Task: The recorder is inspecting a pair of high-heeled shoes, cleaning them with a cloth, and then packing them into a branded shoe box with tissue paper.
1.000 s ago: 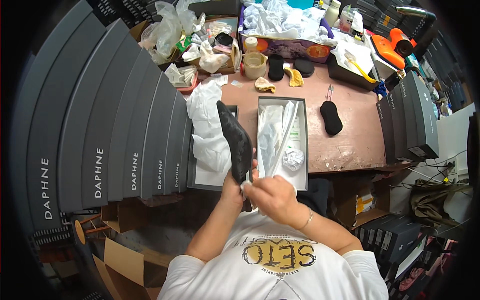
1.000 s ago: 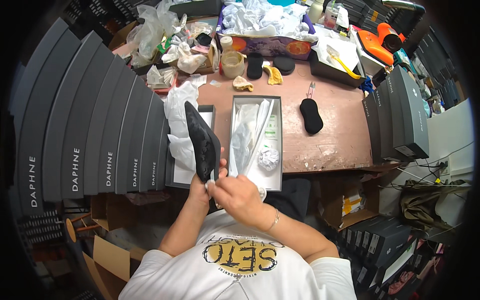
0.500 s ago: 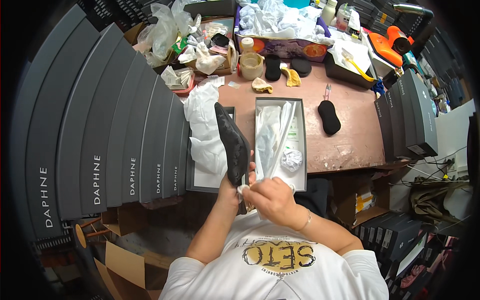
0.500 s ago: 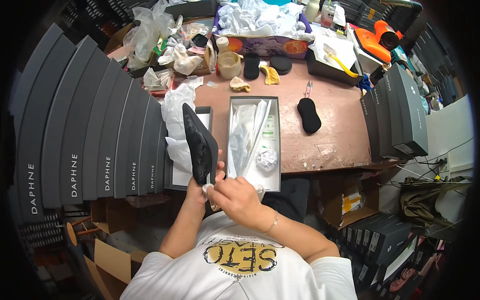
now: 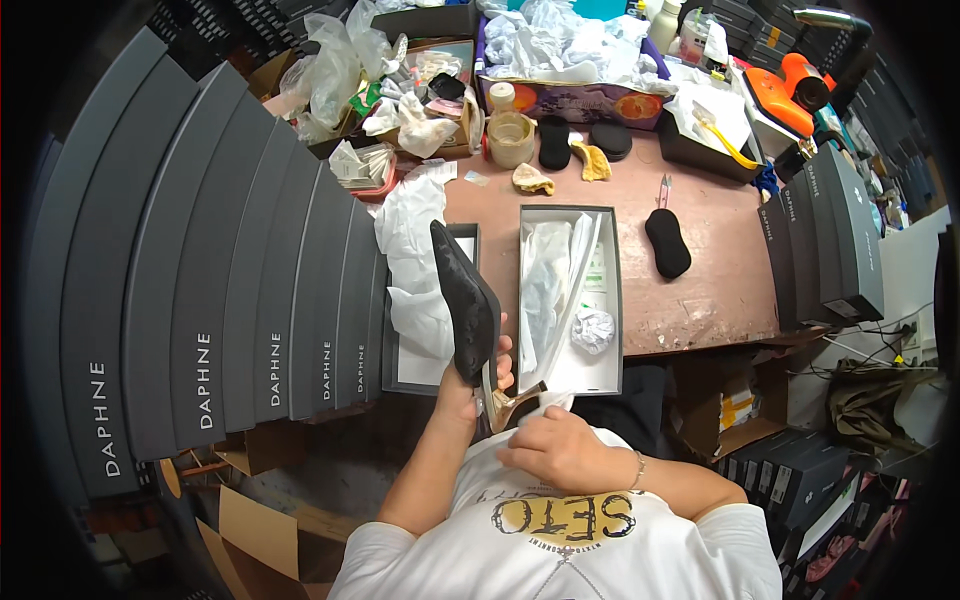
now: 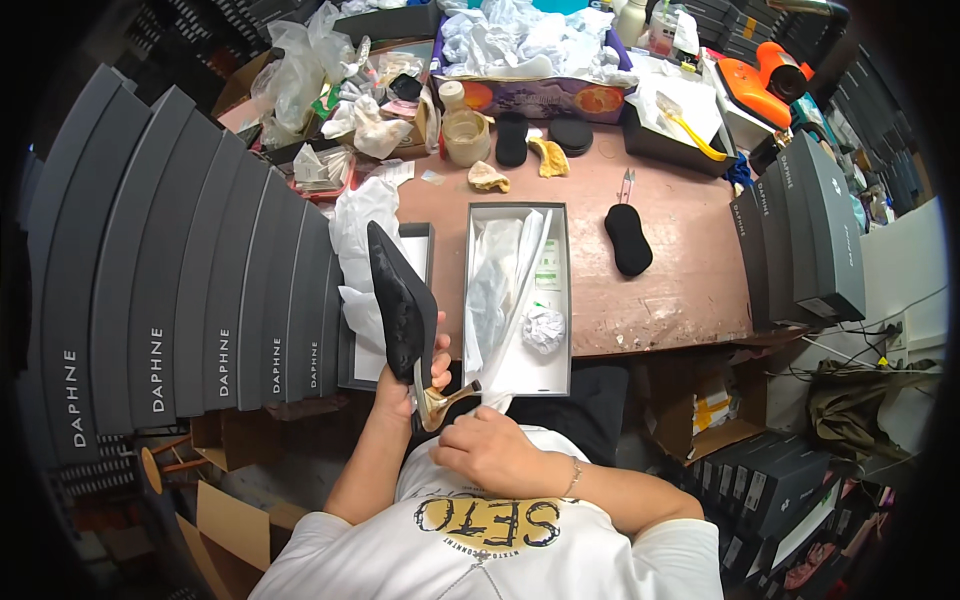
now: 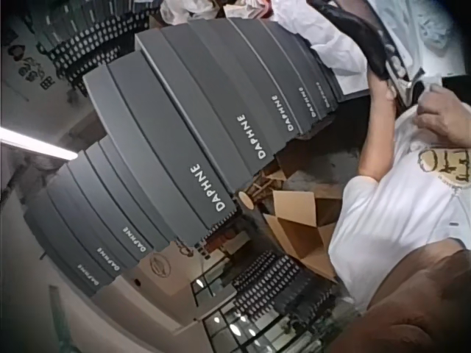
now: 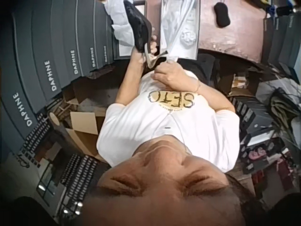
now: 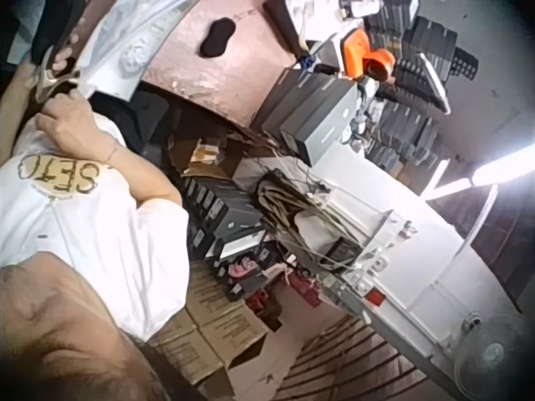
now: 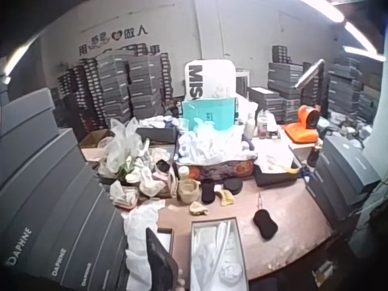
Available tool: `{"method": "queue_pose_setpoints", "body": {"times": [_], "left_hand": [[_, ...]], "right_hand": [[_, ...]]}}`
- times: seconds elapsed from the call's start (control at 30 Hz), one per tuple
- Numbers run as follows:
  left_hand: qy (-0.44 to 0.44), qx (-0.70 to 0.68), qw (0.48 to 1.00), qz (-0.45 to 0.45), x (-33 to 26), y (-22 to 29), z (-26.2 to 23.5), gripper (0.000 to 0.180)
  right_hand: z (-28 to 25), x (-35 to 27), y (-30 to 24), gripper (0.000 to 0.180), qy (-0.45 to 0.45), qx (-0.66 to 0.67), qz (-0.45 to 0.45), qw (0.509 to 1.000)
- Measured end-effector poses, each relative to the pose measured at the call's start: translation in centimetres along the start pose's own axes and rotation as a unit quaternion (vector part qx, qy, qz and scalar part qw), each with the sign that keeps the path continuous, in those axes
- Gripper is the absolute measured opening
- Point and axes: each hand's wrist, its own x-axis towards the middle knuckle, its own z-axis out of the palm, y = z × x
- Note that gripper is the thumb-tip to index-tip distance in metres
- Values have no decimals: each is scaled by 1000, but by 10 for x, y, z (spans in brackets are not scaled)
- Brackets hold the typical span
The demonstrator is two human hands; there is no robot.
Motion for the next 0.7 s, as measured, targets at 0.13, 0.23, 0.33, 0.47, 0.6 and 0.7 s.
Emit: {"method": "queue_pose_setpoints", "body": {"times": [0.13, 0.23, 0.33, 0.47, 0.6, 0.7], "left_hand": [[18, -12, 1000, -2, 7, 1, -2, 55], [57, 11, 998, -19, 8, 6, 5, 54], [94, 26, 995, 24, -3, 8, 26, 53], [30, -31, 999, -6, -15, 12, 10, 52], [77, -2, 997, -22, -20, 10, 22, 51], [60, 90, 994, 27, -26, 8, 4, 51]], "right_hand": [[-36, -5, 20, 21, 38, 128, 113, 985], [-77, 4, 41, 15, 103, 184, 174, 962], [-111, 21, 86, 13, 173, 69, 183, 965], [-138, 56, 177, 12, 322, -34, 218, 921], [-126, 71, 269, 21, 357, -106, 158, 914], [-100, 62, 233, 20, 83, -178, 277, 941]]}}
